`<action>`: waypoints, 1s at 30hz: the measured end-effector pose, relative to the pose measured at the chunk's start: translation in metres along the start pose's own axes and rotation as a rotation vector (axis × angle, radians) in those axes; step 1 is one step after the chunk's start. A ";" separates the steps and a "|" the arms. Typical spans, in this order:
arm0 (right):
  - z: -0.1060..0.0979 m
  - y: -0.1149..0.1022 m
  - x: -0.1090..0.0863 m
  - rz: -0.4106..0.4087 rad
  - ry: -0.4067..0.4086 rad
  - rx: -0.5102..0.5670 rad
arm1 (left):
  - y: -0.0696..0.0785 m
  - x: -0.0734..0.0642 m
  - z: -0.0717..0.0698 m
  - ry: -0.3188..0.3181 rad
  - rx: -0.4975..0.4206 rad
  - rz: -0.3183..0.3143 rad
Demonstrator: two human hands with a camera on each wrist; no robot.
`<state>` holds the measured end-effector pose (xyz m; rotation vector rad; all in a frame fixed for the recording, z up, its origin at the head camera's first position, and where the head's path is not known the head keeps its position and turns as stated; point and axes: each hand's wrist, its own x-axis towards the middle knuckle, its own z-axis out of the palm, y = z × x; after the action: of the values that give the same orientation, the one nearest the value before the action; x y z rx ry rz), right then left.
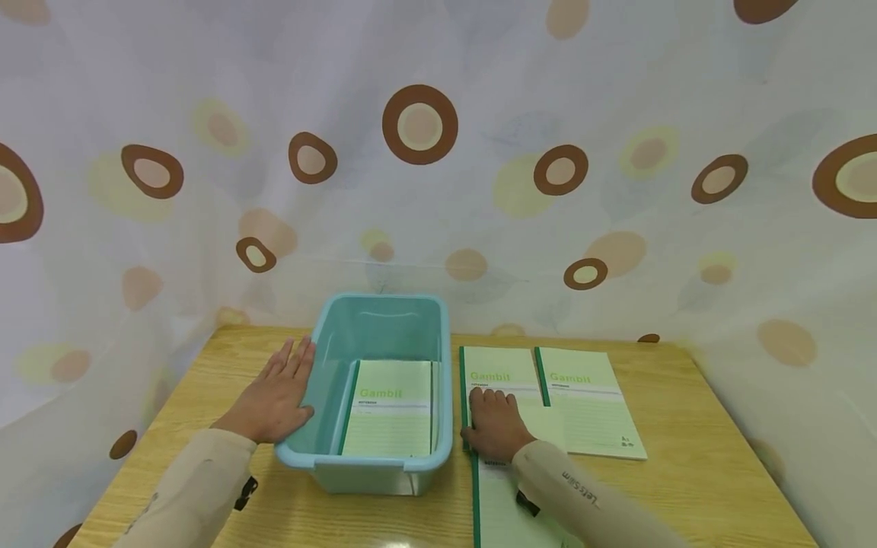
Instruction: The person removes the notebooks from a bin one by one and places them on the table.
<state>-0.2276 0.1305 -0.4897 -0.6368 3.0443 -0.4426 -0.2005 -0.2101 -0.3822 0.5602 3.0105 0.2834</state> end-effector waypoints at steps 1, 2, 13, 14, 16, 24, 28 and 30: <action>0.002 -0.001 -0.001 0.003 -0.005 0.005 | 0.000 0.000 0.000 -0.002 0.000 -0.001; 0.005 -0.002 -0.002 0.006 -0.008 0.004 | 0.000 -0.001 0.000 -0.003 -0.001 -0.001; 0.023 -0.006 -0.005 -0.013 -0.025 0.014 | 0.000 -0.001 0.001 0.001 -0.020 0.000; 0.024 -0.006 -0.005 -0.019 -0.023 0.015 | 0.000 -0.001 0.001 0.004 -0.018 0.000; 0.024 -0.007 -0.006 -0.027 -0.027 0.011 | 0.000 -0.001 0.001 0.006 -0.013 0.000; 0.023 -0.011 -0.010 -0.045 -0.012 -0.023 | 0.001 -0.001 0.001 0.006 -0.009 0.001; 0.021 -0.012 -0.011 -0.047 0.003 -0.062 | 0.001 -0.001 0.001 0.010 -0.012 0.002; 0.020 -0.011 -0.012 -0.046 0.002 -0.078 | 0.001 -0.001 0.001 0.014 -0.013 0.004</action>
<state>-0.2115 0.1198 -0.5064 -0.7116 3.0673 -0.3267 -0.1989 -0.2099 -0.3826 0.5657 3.0189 0.3076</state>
